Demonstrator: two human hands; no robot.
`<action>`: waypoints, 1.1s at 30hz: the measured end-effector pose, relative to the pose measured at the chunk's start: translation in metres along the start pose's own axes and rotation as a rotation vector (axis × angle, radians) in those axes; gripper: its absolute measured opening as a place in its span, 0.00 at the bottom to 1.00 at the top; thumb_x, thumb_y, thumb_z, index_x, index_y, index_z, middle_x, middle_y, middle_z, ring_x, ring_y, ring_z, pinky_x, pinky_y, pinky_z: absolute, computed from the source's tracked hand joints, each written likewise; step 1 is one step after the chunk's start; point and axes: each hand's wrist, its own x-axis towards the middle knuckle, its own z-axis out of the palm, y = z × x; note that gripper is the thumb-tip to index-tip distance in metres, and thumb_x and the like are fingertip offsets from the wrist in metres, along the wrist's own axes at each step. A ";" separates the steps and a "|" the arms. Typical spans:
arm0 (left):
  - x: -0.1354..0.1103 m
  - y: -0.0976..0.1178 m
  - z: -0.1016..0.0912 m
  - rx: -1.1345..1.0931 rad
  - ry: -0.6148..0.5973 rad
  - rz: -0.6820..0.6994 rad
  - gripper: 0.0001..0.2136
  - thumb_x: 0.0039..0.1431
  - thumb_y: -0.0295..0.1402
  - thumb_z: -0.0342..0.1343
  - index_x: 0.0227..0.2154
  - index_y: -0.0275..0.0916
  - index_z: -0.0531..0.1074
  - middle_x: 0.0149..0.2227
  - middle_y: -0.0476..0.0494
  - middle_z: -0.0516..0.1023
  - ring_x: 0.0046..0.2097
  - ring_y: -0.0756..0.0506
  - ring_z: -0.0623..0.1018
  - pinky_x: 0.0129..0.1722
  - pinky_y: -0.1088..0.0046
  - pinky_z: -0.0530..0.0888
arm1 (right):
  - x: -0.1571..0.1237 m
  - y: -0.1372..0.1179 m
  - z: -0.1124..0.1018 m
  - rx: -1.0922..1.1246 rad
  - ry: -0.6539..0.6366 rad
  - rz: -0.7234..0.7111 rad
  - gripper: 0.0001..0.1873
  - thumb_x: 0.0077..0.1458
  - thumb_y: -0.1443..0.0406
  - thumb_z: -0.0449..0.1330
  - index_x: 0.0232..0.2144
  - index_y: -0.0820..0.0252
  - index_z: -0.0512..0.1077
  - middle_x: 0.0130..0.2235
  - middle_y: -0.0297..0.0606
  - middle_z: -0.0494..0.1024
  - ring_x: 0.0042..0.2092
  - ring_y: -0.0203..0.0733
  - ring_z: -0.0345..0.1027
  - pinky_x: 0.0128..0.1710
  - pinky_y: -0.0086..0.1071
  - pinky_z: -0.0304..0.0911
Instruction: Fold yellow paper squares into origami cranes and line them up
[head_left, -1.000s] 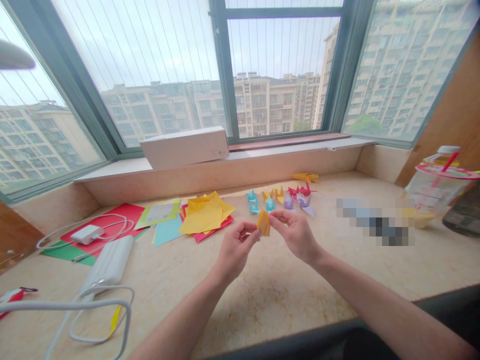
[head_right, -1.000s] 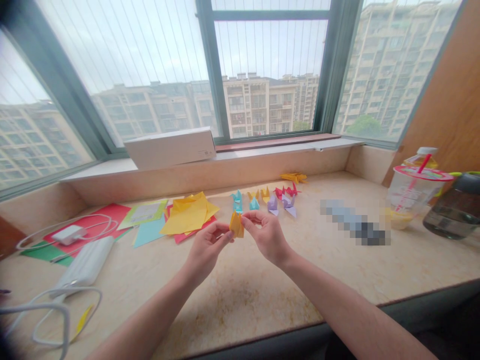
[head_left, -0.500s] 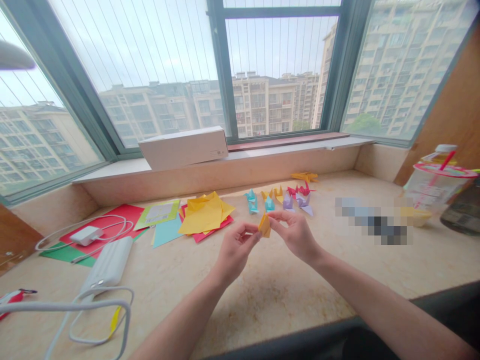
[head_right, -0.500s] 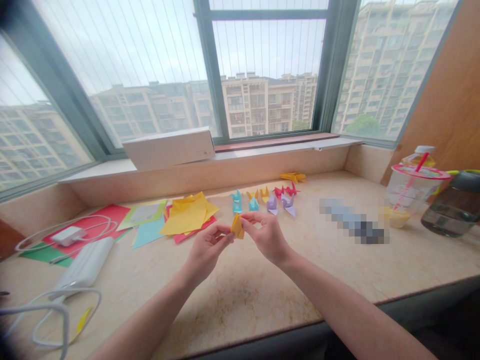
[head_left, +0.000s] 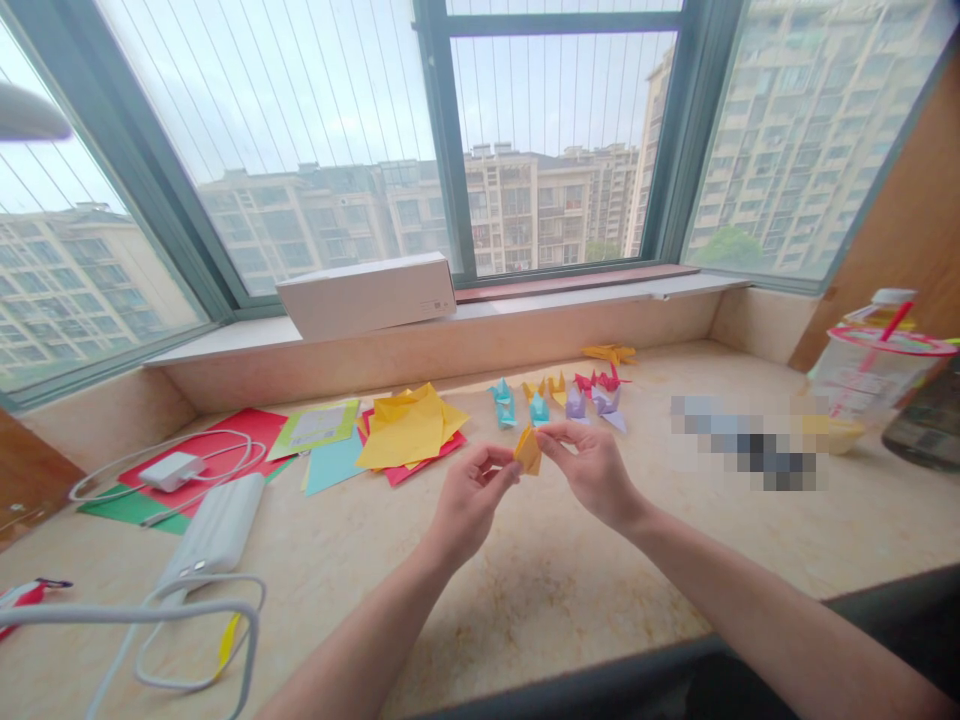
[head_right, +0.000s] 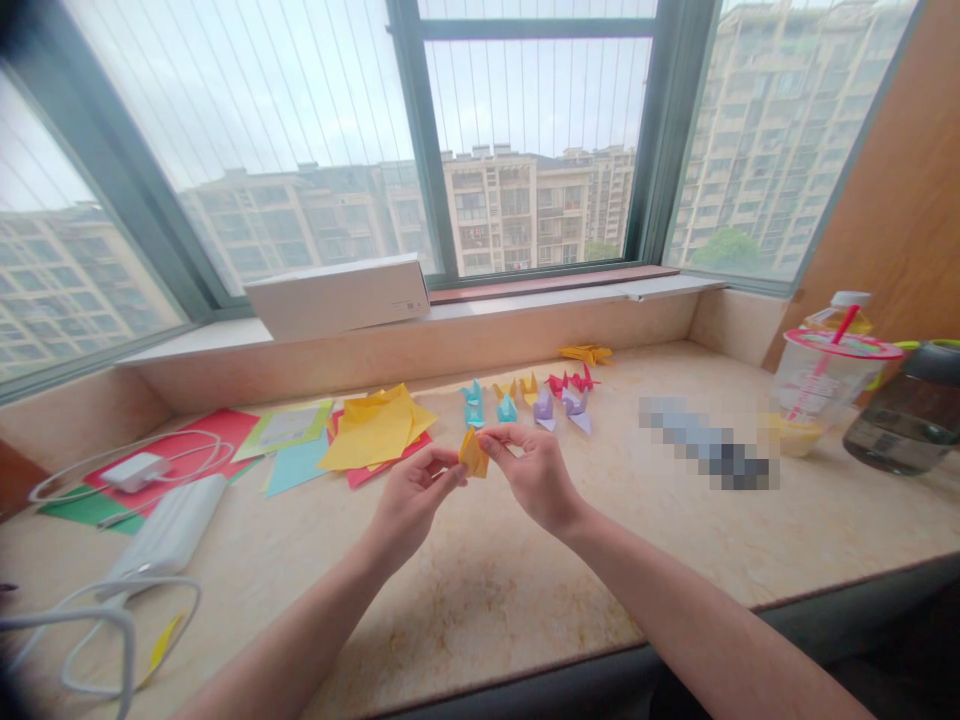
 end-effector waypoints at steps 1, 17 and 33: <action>0.000 0.001 0.001 -0.008 -0.006 -0.001 0.09 0.53 0.37 0.64 0.31 0.36 0.75 0.31 0.46 0.78 0.32 0.48 0.76 0.34 0.73 0.73 | 0.000 0.000 0.000 0.004 -0.002 0.004 0.11 0.55 0.57 0.63 0.33 0.57 0.80 0.35 0.38 0.84 0.39 0.47 0.77 0.43 0.40 0.71; 0.001 0.000 0.002 -0.190 0.051 0.020 0.16 0.60 0.38 0.59 0.47 0.42 0.61 0.28 0.53 0.72 0.29 0.50 0.74 0.31 0.73 0.73 | 0.003 0.001 -0.001 0.247 -0.185 0.099 0.15 0.55 0.58 0.65 0.44 0.57 0.75 0.31 0.35 0.78 0.33 0.38 0.72 0.35 0.33 0.67; -0.006 -0.006 0.002 0.039 -0.128 0.046 0.12 0.66 0.38 0.50 0.50 0.42 0.64 0.33 0.50 0.70 0.29 0.50 0.77 0.33 0.71 0.74 | 0.005 0.003 -0.009 -0.083 -0.234 -0.088 0.06 0.52 0.69 0.60 0.34 0.57 0.68 0.33 0.33 0.73 0.33 0.37 0.67 0.35 0.32 0.63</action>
